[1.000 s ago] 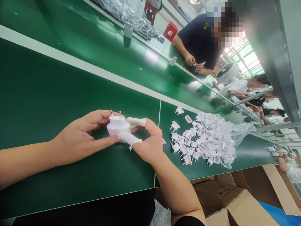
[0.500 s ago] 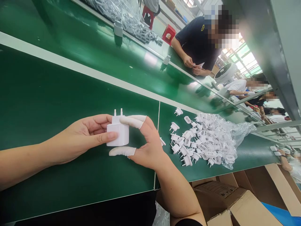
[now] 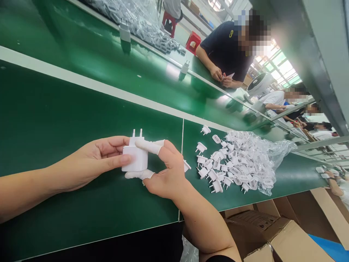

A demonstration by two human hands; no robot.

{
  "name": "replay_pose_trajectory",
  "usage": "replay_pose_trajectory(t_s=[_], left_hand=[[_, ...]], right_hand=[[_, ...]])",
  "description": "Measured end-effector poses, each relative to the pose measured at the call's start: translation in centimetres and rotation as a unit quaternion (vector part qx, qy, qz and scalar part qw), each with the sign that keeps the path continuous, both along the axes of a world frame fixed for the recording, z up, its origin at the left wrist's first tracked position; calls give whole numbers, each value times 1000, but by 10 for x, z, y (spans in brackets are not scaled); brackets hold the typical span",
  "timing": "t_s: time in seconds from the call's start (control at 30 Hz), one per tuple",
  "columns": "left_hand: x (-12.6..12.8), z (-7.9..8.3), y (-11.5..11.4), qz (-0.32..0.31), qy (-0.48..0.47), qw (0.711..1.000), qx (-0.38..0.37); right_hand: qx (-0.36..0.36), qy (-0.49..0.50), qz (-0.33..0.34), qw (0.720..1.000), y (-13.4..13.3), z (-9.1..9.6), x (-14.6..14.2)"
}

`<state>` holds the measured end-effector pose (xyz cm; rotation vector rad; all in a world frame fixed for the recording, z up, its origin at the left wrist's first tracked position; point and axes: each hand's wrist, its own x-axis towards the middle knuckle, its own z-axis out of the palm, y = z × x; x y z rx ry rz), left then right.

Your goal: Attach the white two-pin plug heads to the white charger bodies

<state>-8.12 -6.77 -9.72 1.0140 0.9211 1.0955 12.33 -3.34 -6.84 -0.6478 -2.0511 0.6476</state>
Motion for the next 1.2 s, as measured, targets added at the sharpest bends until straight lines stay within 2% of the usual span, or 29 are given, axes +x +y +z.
replay_pose_trajectory(t_s=[0.07, 0.17, 0.23, 0.3, 0.33, 0.4, 0.47, 0.53, 0.57, 0.63, 0.8, 0.9, 1.03, 1.2], left_hand=[[-2, 5, 3, -5, 18, 1000, -8], [-6, 7, 9, 11, 54, 998, -12], [-8, 4, 13, 60, 84, 995, -13], [-11, -2, 19, 140, 130, 982, -6], [-12, -4, 21, 183, 151, 971, -1], [-14, -7, 26, 260, 168, 951, 7], [-15, -8, 31, 304, 156, 940, 1], [-16, -7, 39, 319, 151, 935, -10], [-17, -6, 45, 323, 157, 933, -16], [-21, -4, 64, 334, 176, 926, -20], [-44, 10, 133, 405, 232, 884, 22], [-61, 18, 164, 409, 283, 867, 40], [-79, 15, 180, 412, 341, 844, 27], [-81, 7, 171, 415, 352, 838, 32]], right_hand=[[-16, -4, -4, 1000, 3, -4, 0], [-98, -55, -6, 994, 10, -4, 6], [-141, -117, -38, 982, 15, 3, 16], [-128, -206, -106, 964, 19, 15, 30], [-106, -263, -147, 948, 21, 22, 37], [-73, -387, -215, 894, 24, 34, 51], [-98, -485, -245, 834, 28, 40, 59], [-148, -525, -246, 801, 33, 41, 60], [-166, -525, -242, 799, 36, 40, 59], [-172, -505, -239, 812, 40, 35, 52], [-134, -449, -220, 856, 42, 21, 31], [-120, -424, -200, 875, 43, 13, 24], [-124, -400, -185, 889, 47, 6, 20], [-147, -375, -176, 898, 47, 1, 18]])
